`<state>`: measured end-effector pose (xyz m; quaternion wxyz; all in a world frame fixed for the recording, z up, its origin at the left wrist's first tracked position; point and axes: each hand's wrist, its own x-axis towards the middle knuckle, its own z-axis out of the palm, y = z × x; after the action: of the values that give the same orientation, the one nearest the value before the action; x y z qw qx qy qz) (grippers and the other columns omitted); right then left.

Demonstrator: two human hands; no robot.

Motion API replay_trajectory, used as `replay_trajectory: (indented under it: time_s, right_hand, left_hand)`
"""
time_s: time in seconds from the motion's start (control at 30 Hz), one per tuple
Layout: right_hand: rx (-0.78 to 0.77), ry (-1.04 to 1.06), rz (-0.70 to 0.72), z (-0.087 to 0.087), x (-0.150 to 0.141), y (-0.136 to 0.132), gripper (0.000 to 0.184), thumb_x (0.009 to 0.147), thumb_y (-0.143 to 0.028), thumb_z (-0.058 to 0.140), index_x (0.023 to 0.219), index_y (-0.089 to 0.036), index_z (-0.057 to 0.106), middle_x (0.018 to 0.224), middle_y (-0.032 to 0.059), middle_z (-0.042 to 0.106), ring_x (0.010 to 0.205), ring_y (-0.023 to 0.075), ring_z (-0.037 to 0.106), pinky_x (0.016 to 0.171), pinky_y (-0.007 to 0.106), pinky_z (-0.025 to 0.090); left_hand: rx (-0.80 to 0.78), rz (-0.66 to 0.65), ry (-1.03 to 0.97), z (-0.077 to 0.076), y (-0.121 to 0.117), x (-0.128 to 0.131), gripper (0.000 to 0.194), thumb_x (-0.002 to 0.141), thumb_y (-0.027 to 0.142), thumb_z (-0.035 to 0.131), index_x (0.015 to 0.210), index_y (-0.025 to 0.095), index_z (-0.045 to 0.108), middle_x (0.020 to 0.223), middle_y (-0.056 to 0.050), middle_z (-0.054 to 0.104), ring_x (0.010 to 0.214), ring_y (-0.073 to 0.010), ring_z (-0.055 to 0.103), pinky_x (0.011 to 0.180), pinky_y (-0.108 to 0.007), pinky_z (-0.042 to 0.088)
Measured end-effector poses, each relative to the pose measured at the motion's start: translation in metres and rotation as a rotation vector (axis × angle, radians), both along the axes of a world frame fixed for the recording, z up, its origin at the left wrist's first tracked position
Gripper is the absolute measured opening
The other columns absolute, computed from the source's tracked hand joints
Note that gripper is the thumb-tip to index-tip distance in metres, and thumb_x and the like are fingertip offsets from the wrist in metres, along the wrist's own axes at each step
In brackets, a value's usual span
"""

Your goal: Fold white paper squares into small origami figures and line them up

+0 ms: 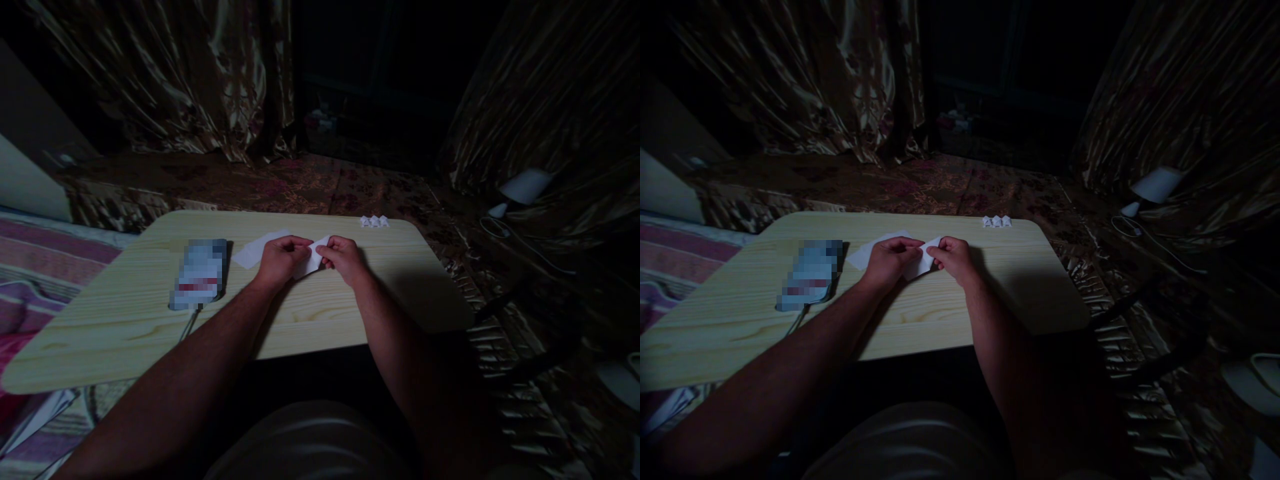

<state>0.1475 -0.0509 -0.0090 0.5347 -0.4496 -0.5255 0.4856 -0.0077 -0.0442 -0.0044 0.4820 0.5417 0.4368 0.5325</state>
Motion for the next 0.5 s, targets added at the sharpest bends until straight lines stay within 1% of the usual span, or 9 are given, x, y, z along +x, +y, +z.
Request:
replay_trajectory:
  time_s: [0.33,0.5]
  right_hand:
    - [0.018,0.042,-0.030,-0.0021,-0.0004,0.0017,0.025,0.064,-0.033,0.071,0.062,-0.018,0.051,0.051,-0.0054,0.055,0.043,0.0066,0.047,0.042,0.018,0.036]
    - [0.022,0.087,-0.032,-0.0033,0.0007,0.0030,0.026,0.063,-0.033,0.071,0.062,-0.019,0.050,0.051,-0.0064,0.054,0.042,0.0062,0.045,0.040,0.018,0.034]
  left_hand:
    - [0.008,-0.016,0.015,0.0008,0.0008,-0.0008,0.028,0.060,0.030,0.074,0.083,0.014,0.073,0.071,-0.005,0.069,0.055,-0.0118,0.056,0.053,-0.023,0.042]
    - [0.011,-0.030,0.033,-0.0010,0.0026,-0.0010,0.028,0.060,0.028,0.074,0.084,0.014,0.072,0.071,-0.004,0.068,0.055,-0.0109,0.055,0.052,-0.021,0.041]
